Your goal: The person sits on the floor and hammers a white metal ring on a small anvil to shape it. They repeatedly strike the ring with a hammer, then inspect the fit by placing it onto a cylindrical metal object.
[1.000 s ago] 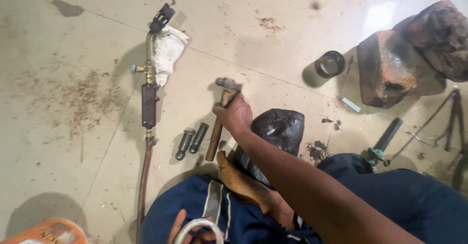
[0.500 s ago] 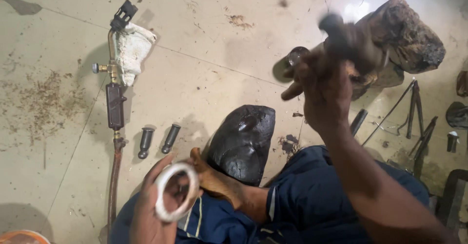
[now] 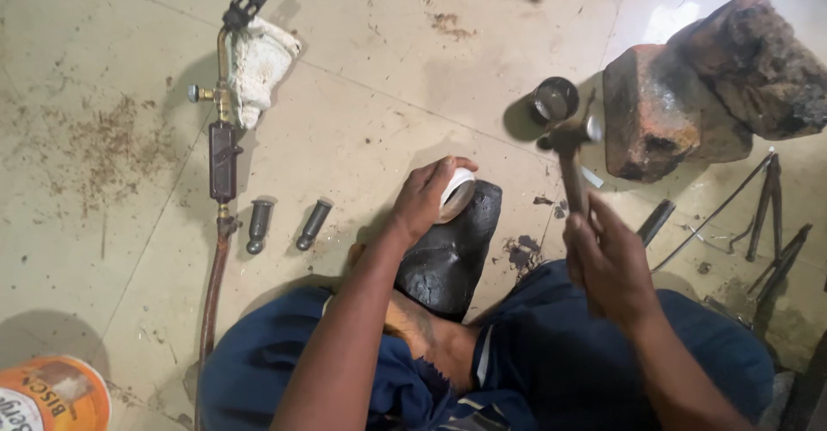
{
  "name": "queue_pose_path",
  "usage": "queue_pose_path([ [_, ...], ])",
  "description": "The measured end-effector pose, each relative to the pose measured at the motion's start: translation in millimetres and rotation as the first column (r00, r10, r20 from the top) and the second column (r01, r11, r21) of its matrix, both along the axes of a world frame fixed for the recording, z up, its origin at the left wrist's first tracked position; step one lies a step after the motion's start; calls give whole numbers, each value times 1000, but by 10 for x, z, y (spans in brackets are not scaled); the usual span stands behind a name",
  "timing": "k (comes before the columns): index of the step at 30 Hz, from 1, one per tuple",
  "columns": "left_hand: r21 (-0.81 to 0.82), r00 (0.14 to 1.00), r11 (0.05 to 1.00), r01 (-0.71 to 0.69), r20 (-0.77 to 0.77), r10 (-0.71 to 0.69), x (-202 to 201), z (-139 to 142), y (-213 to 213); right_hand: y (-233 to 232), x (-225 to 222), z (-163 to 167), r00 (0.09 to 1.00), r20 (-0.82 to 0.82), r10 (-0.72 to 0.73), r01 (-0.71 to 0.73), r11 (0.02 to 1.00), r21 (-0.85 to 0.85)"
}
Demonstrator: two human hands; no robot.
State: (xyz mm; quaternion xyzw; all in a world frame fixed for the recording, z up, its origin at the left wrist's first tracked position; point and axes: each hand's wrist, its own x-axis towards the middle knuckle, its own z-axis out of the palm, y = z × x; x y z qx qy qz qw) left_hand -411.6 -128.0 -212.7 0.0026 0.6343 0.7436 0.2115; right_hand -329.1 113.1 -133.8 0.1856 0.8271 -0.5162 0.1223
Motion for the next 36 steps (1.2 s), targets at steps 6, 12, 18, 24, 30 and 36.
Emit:
queue_pose_path([
  [6,-156,993,988,-20,-115,2,-88,-108,35,-120,306,-90,956,277,93,-148,971,186],
  [12,-35,999,998,46,-25,-47,-76,16,-25,-352,224,-215,850,429,305,-451,842,296],
  [18,23,999,998,53,-7,-53,-72,112,-99,-638,178,-284,815,-120,567,-498,791,355],
  [24,-120,990,985,123,86,-113,-203,204,-33,-659,179,-251,838,-59,543,-481,785,389],
  [30,-31,992,995,-94,80,96,-217,190,101,-587,228,-284,798,-287,530,-382,813,440],
  [36,-34,983,990,-134,119,137,-177,83,149,-532,232,-358,847,-226,482,-349,823,447],
])
